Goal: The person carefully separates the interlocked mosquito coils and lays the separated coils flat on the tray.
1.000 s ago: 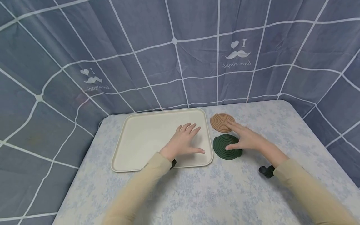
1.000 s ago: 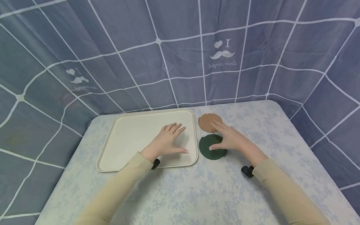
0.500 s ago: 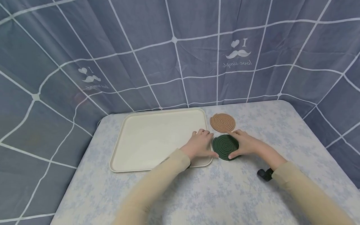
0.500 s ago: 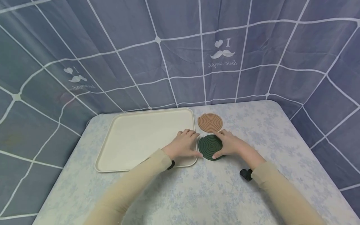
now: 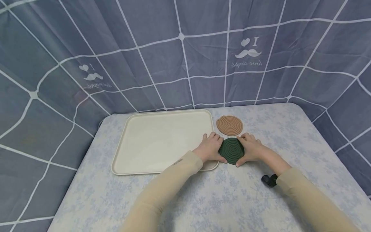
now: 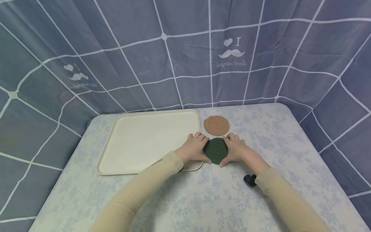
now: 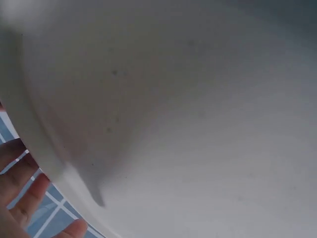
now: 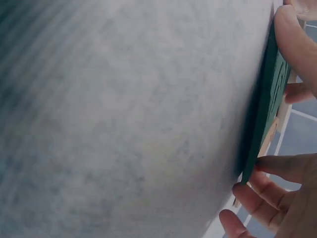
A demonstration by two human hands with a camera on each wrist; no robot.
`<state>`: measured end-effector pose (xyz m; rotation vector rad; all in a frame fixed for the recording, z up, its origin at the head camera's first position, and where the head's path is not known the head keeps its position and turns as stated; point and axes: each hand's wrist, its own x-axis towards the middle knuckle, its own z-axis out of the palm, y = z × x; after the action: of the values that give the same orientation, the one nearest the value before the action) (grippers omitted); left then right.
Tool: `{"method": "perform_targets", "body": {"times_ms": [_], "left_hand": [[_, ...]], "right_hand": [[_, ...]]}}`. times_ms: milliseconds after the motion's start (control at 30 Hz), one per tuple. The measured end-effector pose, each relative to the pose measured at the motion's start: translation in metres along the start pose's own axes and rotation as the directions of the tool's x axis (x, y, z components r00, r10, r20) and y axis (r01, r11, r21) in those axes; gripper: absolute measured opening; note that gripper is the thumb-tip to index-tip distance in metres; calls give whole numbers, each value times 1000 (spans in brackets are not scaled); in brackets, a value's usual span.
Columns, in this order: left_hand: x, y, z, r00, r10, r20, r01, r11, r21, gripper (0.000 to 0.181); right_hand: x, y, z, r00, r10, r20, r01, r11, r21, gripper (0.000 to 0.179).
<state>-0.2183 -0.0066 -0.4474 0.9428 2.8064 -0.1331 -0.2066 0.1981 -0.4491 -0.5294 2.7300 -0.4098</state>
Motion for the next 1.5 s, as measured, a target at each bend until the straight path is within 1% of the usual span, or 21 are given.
{"method": "perform_targets", "body": {"times_ms": [100,167,300,400,500,567,633,700,833,967,1033,1067,1100,1167,1200,1267,1333,1400,1433,1467,1500], "left_hand": [[2,1,0,1000,-1,0,1,1000,-1,99],[3,0,-1,1000,-3,3,3,1000,-18,100],[2,-2,0,1000,-5,-3,5,999,-43,100],[2,-2,1,1000,12,-14,-12,999,-33,100],[2,-3,2,999,38,-18,-39,999,-36,103],[2,-2,3,998,53,-25,-55,996,-65,107],[2,-2,4,998,60,-35,-64,991,-118,111],[2,-2,4,996,67,-52,-75,980,-184,115],[2,-2,6,994,71,-81,-93,946,-311,117],[1,-3,4,995,56,-78,-84,907,-414,114],[0,-5,1,997,38,-73,-67,883,-465,112],[-1,-7,-1,997,23,-71,-56,865,-499,110],[-3,-9,-3,997,8,-71,-45,838,-543,106],[-6,-13,-6,997,-27,-71,-24,775,-631,100],[-8,-15,-8,997,-47,-66,-11,733,-680,96],[-13,-20,-12,995,-88,-52,14,627,-779,88],[-18,-25,-15,991,-129,-38,33,507,-861,80],[-25,-29,-17,986,-164,-36,29,381,-924,68],[-28,-31,-19,983,-179,-44,18,332,-943,60],[-31,-33,-20,979,-193,-57,2,291,-957,53],[-34,-34,-20,976,-207,-72,-17,257,-966,46]], "right_hand": [[2,0,-1,1000,3,8,-3,1000,6,125],[4,1,-1,1000,-4,7,4,1000,22,124],[9,6,-2,1000,-20,-5,21,995,101,112],[10,9,-3,1000,-25,-10,26,978,208,101],[11,11,-4,1000,-26,-7,27,952,304,93],[11,11,-5,1000,-23,-8,24,934,355,87],[12,11,-6,1000,-17,-17,22,920,391,80],[13,9,-6,1000,1,-31,12,905,425,72],[14,5,-5,998,48,-49,-19,880,475,63],[14,3,-5,995,82,-49,-43,843,536,64],[14,1,-6,995,92,-44,-50,815,578,66],[13,0,-7,995,93,-41,-50,799,599,68],[12,-2,-7,995,93,-40,-49,784,618,70],[10,-5,-9,994,100,-49,-44,758,650,72],[8,-7,-10,993,101,-59,-37,747,664,73],[6,-13,-13,991,103,-83,-18,726,688,74],[4,-19,-15,989,107,-104,-1,704,711,75],[1,-28,-17,986,119,-116,6,675,738,77],[1,-32,-18,984,128,-121,7,658,753,76],[0,-36,-19,982,140,-126,8,639,769,75],[-1,-41,-20,980,150,-131,10,620,785,74]]}}
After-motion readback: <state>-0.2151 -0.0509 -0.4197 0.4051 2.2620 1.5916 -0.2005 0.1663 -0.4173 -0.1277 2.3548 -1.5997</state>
